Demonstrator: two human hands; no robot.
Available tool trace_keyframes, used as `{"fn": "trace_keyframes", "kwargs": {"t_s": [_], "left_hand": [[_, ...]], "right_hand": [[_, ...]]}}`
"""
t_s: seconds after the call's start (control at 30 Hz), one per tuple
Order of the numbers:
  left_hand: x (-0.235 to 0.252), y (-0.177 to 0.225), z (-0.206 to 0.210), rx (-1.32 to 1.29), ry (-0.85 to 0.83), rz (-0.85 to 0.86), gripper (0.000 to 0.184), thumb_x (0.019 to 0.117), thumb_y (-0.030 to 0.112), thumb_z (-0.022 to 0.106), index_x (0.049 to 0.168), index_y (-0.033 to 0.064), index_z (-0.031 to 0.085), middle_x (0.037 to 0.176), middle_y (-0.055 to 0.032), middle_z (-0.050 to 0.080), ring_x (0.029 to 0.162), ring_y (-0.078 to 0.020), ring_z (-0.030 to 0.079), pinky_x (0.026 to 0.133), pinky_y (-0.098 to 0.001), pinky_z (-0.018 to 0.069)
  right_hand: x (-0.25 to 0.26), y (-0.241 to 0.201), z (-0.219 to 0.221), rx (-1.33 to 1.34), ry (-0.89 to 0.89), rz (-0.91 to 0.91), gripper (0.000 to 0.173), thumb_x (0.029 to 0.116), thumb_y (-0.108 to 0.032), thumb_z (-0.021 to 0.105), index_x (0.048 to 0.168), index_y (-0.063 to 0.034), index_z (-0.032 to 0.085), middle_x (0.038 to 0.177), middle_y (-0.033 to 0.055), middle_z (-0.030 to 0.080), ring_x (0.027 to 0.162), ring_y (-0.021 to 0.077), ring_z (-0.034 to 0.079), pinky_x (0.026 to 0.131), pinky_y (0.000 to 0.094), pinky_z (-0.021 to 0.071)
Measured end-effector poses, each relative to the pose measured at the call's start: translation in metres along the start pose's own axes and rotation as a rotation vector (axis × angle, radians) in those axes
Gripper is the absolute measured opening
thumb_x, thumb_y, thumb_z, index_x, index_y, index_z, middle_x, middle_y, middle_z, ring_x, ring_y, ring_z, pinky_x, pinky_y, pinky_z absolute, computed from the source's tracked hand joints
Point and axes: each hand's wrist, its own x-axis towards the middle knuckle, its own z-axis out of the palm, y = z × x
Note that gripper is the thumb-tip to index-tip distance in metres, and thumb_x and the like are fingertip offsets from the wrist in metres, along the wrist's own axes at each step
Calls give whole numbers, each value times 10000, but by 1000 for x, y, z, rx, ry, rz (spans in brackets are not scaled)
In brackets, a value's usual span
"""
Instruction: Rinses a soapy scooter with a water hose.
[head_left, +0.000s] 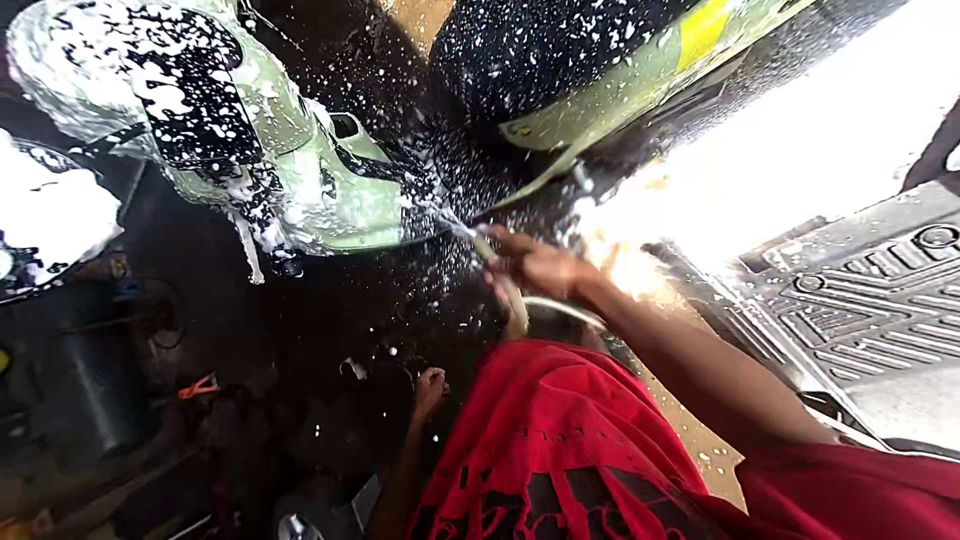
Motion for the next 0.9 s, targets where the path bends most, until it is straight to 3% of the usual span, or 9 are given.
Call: {"fn": "trace_keyframes", "kwargs": {"t_s": [0.07,0.13,0.2,0.27,0.4,0.5,0.63,0.73,0.9], "left_hand": [[-11,-4,4,-3,3,-47,284,1089,107,471,1292,-61,576,959,-182,660,728,-174,627,685,-331,545],[-5,-24,10,-22,-34,-83,295,1092,124,476,1303,-61,568,980,-194,664,745,-193,639,705,-361,558],[32,-80,19,-68,-55,-59,296,1074,168,519,1281,-31,591,940,-189,693,715,-213,672,653,-382,584],[59,-112,24,-81,-43,-22,277,1056,182,551,1237,-14,627,879,-163,701,652,-193,650,579,-356,552],[32,-39,7,-83,-64,-132,266,1082,118,500,1279,-36,590,993,-178,658,761,-195,625,709,-366,550],[42,-15,-6,-102,-93,-21,277,1082,116,497,1274,-66,580,980,-200,659,748,-201,645,700,-370,570],[75,9,-21,-96,-123,21,293,1091,133,475,1301,-50,569,975,-200,666,764,-215,649,716,-377,564],[105,16,-34,-159,-122,58,310,1100,163,454,1318,-32,556,958,-198,677,771,-234,674,711,-398,576],[132,9,-59,-251,-109,89,310,1102,153,440,1322,-36,552,971,-213,683,780,-249,689,705,-401,583]], "right_hand": [[6,-3,6,-50,-117,-53,590,1082,-55,367,1621,-171,160,945,92,646,688,153,654,683,332,587],[13,3,6,-39,-113,-49,577,1083,-64,398,1613,-166,196,896,91,647,655,152,649,653,327,587],[21,21,-3,107,-28,-22,537,1084,-82,411,1587,-176,249,830,66,626,597,136,617,586,302,568],[26,42,-18,345,115,21,479,1084,-99,381,1547,-196,304,825,44,603,588,121,590,570,288,549],[25,61,-40,766,466,1,280,1107,-214,359,1379,-198,420,832,45,608,605,143,608,569,314,558],[11,37,-22,682,490,-109,376,1108,-148,318,1474,-229,342,831,45,594,613,150,608,603,320,563],[27,24,0,545,611,-191,497,1075,-48,360,1535,-212,271,865,61,615,628,151,627,601,323,576],[63,33,9,564,763,-125,427,1078,-63,390,1485,-176,327,850,62,605,633,158,624,605,341,567],[141,55,41,571,794,-22,305,1045,7,397,1335,-87,399,774,74,575,577,175,594,566,357,551]]}}
